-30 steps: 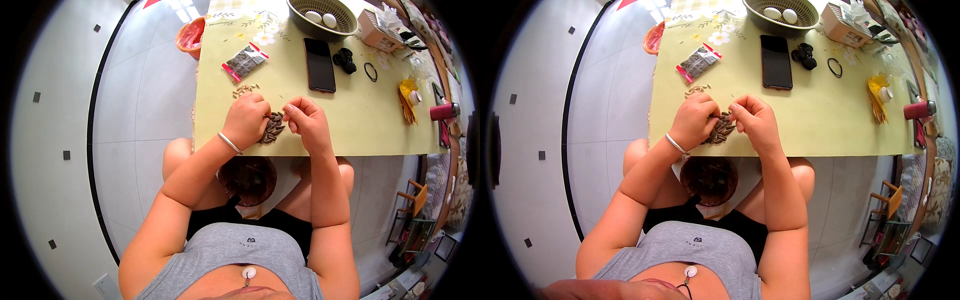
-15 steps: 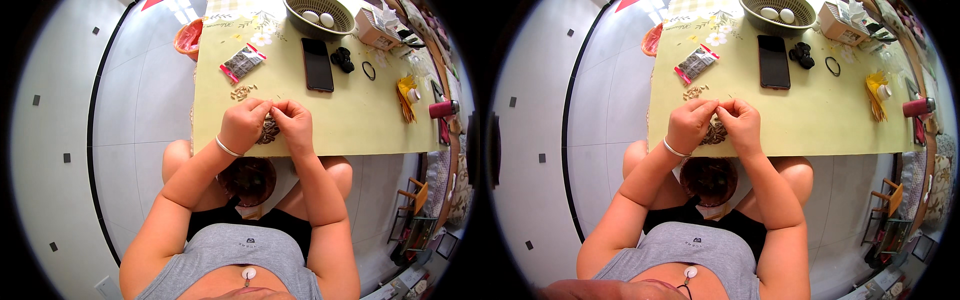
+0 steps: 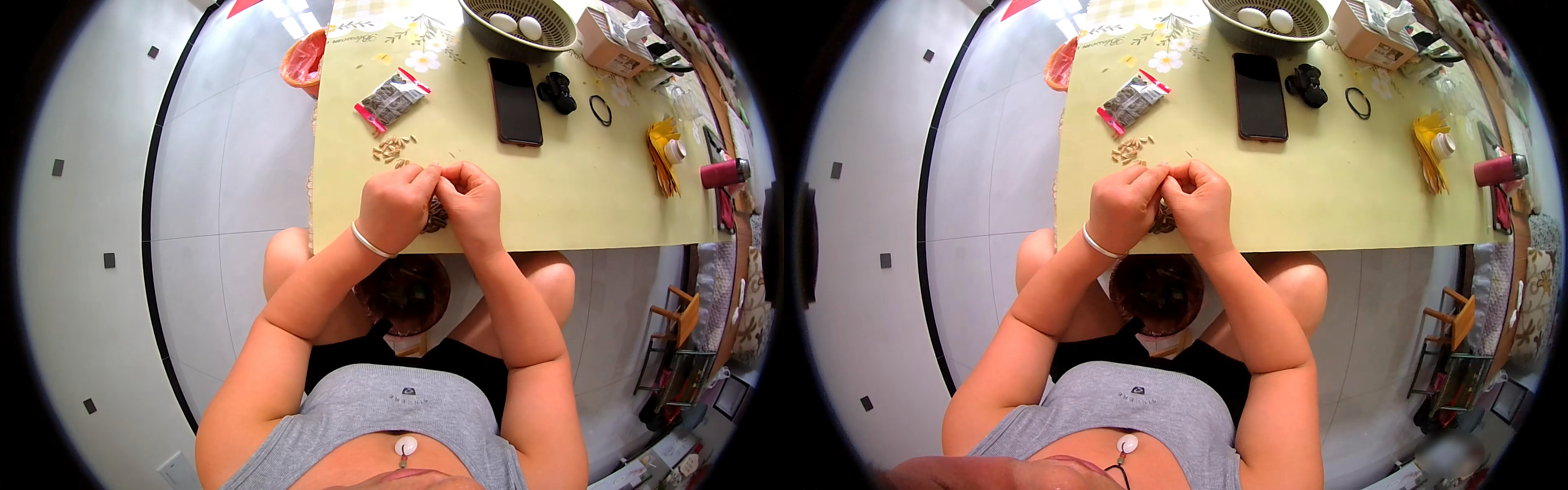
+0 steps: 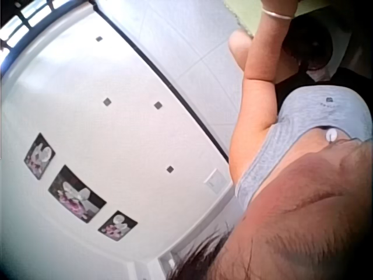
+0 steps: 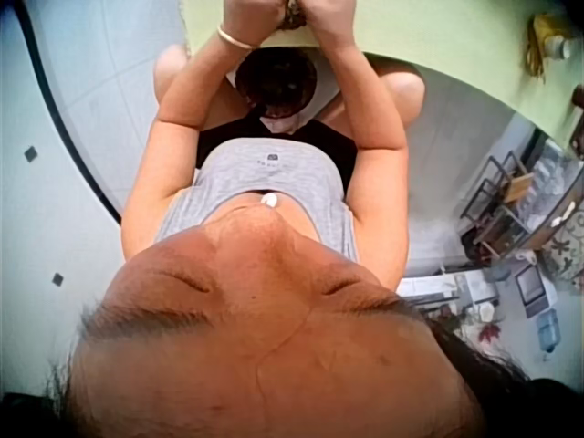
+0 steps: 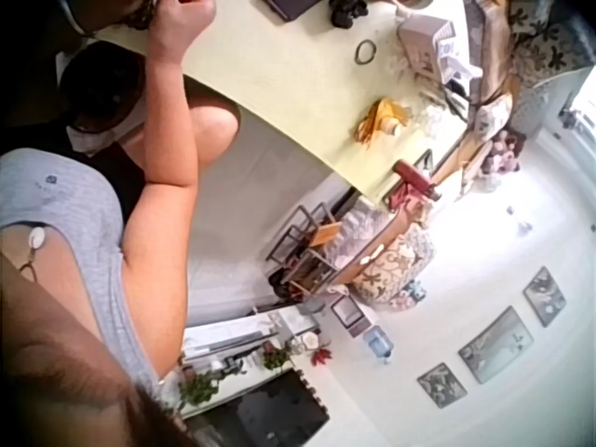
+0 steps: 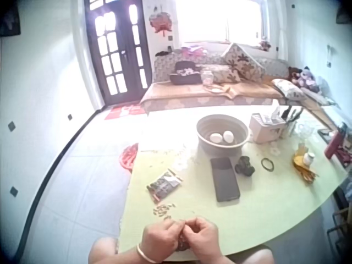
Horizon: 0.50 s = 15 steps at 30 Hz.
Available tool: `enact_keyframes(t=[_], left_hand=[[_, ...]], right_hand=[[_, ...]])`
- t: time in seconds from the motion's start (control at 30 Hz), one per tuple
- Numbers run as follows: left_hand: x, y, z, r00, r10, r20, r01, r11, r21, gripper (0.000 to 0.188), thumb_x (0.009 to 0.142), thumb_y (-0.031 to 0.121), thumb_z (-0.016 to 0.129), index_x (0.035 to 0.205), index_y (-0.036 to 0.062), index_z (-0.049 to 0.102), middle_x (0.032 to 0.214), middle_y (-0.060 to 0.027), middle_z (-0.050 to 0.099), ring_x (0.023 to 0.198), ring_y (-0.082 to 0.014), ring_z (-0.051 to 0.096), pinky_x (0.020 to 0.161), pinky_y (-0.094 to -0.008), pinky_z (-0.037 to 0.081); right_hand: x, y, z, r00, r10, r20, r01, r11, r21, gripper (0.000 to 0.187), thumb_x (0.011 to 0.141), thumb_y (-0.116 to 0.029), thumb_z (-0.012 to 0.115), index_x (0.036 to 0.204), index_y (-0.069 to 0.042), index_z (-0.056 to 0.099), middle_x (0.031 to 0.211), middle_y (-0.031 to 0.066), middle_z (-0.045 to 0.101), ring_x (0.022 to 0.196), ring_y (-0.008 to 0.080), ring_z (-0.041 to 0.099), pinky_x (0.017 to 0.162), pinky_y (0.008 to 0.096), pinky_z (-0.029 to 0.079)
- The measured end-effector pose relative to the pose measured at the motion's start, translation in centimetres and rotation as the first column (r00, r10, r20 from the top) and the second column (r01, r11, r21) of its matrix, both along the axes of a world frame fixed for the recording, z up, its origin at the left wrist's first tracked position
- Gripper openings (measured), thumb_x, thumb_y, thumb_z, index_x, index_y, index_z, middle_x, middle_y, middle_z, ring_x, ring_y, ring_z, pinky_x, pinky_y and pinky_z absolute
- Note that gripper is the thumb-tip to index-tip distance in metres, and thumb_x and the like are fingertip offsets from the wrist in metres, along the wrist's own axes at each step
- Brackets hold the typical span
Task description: The person sits on the floor and shells sunflower seeds by hand, separating the kernels from the shells. The person places the empty shells into a small bowl positioned between their legs and keeps the kernels in their hand.
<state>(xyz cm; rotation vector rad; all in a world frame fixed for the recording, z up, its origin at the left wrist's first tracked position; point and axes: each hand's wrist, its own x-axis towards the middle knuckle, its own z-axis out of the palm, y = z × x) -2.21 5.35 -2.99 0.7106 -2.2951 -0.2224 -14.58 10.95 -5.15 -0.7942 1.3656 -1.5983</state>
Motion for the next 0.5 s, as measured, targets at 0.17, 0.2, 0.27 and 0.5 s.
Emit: enact_keyframes(t=[0.17, 0.2, 0.27, 0.5], left_hand=[[0.18, -0.03, 0.05, 0.998, 0.005, -0.063, -0.001, 0.998, 0.07, 0.022, 0.076, -0.002, 0.068, 0.098, 0.0011, 0.07, 0.069, -0.0113, 0.06, 0.056, -0.0285, 0.059, 0.049, -0.0362, 0.048], [0.22, 0.03, 0.12, 0.999, 0.003, -0.054, 0.001, 0.997, 0.075, 0.022, 0.076, -0.002, 0.067, 0.098, 0.001, 0.07, 0.069, -0.0115, 0.06, 0.056, -0.0285, 0.06, 0.049, -0.0362, 0.048], [0.22, 0.18, 0.19, 0.999, -0.001, -0.036, 0.004, 0.997, 0.083, 0.022, 0.076, -0.003, 0.066, 0.098, 0.0009, 0.07, 0.069, -0.0119, 0.061, 0.057, -0.0285, 0.06, 0.05, -0.0361, 0.048], [0.43, 0.3, 0.26, 0.994, 0.013, -0.105, 0.011, 0.975, 0.222, 0.024, 0.076, -0.003, 0.065, 0.099, -0.0005, 0.07, 0.071, -0.0122, 0.064, 0.059, -0.023, 0.063, 0.051, -0.0322, 0.05]], right_hand=[[0.04, -0.19, -0.4, 0.999, 0.004, 0.032, -0.002, 0.999, -0.051, 0.009, 0.087, -0.005, 0.065, 0.083, 0.003, 0.064, 0.073, -0.0018, 0.062, 0.065, 0.0019, 0.053, 0.058, 0.0189, 0.044], [0.04, -0.17, -0.3, 1.0, 0.008, 0.007, -0.008, 0.999, -0.038, 0.009, 0.087, -0.005, 0.065, 0.083, 0.003, 0.064, 0.072, -0.0019, 0.062, 0.065, 0.0019, 0.052, 0.057, 0.019, 0.044], [0.03, -0.12, 0.05, 0.999, 0.019, -0.041, -0.019, 1.0, -0.012, 0.009, 0.087, -0.005, 0.065, 0.082, 0.003, 0.064, 0.07, -0.0021, 0.061, 0.063, 0.002, 0.052, 0.056, 0.0194, 0.043], [-0.08, -0.44, -0.16, 0.993, 0.07, 0.095, -0.069, 0.998, -0.006, 0.007, 0.086, -0.004, 0.064, 0.083, 0.002, 0.064, 0.071, -0.0021, 0.061, 0.061, 0.0016, 0.049, 0.053, 0.019, 0.04]])
